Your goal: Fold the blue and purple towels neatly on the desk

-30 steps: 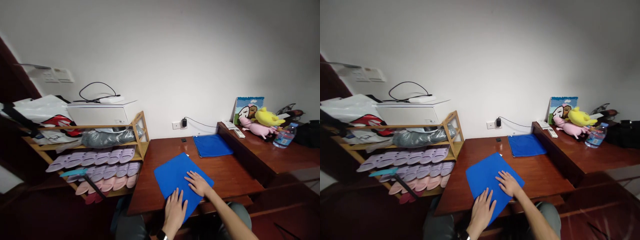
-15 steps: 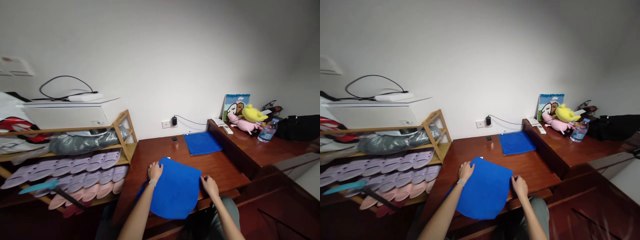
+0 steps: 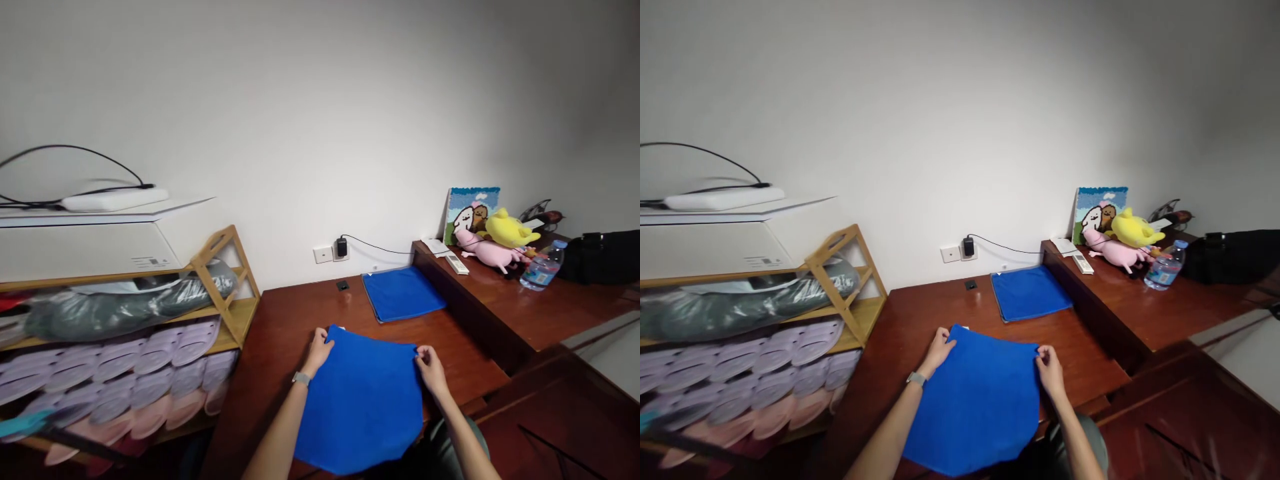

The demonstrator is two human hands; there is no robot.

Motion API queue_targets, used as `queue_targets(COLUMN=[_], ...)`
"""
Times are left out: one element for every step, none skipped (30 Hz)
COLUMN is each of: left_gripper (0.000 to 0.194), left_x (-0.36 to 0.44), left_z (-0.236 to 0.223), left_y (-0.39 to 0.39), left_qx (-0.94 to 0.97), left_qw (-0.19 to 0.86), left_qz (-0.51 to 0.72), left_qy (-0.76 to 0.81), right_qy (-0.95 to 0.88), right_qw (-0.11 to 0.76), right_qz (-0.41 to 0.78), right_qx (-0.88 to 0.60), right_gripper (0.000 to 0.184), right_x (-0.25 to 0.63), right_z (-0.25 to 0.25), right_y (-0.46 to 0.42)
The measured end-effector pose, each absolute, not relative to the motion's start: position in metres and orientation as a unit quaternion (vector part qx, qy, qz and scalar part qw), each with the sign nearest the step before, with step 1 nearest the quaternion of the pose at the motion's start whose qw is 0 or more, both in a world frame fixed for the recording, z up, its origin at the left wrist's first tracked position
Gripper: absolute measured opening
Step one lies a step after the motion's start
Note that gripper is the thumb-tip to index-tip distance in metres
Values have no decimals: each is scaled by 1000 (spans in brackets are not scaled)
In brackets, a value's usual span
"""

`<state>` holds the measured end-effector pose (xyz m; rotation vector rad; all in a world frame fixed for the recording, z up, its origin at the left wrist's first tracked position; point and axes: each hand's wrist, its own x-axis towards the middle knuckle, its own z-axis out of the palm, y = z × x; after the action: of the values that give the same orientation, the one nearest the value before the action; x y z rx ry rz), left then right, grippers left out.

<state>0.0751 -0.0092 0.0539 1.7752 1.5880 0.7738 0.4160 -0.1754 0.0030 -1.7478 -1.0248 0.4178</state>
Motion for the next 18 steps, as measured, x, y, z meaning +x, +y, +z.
queue_targets(left_gripper=[13, 14, 14, 15, 15, 18, 22, 28, 32, 36, 38, 39, 39, 38, 36, 34, 32, 32], left_x=[82, 88, 95, 101, 108, 116, 123, 132, 142, 152, 164, 176, 189, 203, 217, 230, 242, 252], left_z=[53, 53, 54, 58, 62, 68, 75, 82, 90, 97, 103, 108, 111, 114, 115, 116, 115, 113], left_y=[-12, -16, -19, -23, -26, -28, -29, -29, -26, -20, -11, 3, 21, 43, 69, 96, 125, 152], left_qx=[676, 679, 684, 691, 700, 711, 722, 731, 738, 742, 744, 744, 743, 740, 738, 734, 731, 730], left_qw=[328, 341, 352, 363, 372, 380, 383, 383, 379, 373, 366, 361, 357, 355, 356, 357, 359, 359], left_qz=[306, 315, 325, 339, 353, 366, 378, 389, 399, 408, 417, 427, 435, 438, 436, 430, 421, 411], left_qy=[585, 568, 550, 525, 496, 465, 435, 409, 391, 380, 372, 367, 363, 366, 373, 385, 398, 412], right_qy=[-429, -432, -436, -441, -446, -453, -462, -472, -482, -492, -500, -508, -514, -518, -521, -527, -536, -546], right_qw=[520, 527, 530, 530, 528, 528, 527, 524, 519, 512, 503, 490, 472, 449, 420, 389, 357, 327], right_qz=[168, 161, 150, 134, 114, 88, 60, 30, 0, -28, -55, -79, -99, -117, -131, -142, -151, -159], right_qx=[-719, -714, -711, -712, -713, -713, -711, -709, -706, -704, -703, -704, -710, -719, -731, -742, -750, -755], right_gripper=[34, 35, 37, 39, 41, 42, 42, 43, 42, 42, 43, 44, 46, 48, 50, 53, 57, 61], right_x=[426, 438, 450, 463, 476, 490, 505, 519, 534, 548, 561, 572, 581, 587, 591, 593, 594, 593], right_z=[4, 5, 6, 9, 13, 19, 26, 34, 45, 57, 70, 83, 96, 108, 118, 126, 131, 134], right_y=[-176, -178, -179, -181, -181, -180, -177, -171, -162, -149, -131, -110, -85, -58, -28, 1, 30, 56])
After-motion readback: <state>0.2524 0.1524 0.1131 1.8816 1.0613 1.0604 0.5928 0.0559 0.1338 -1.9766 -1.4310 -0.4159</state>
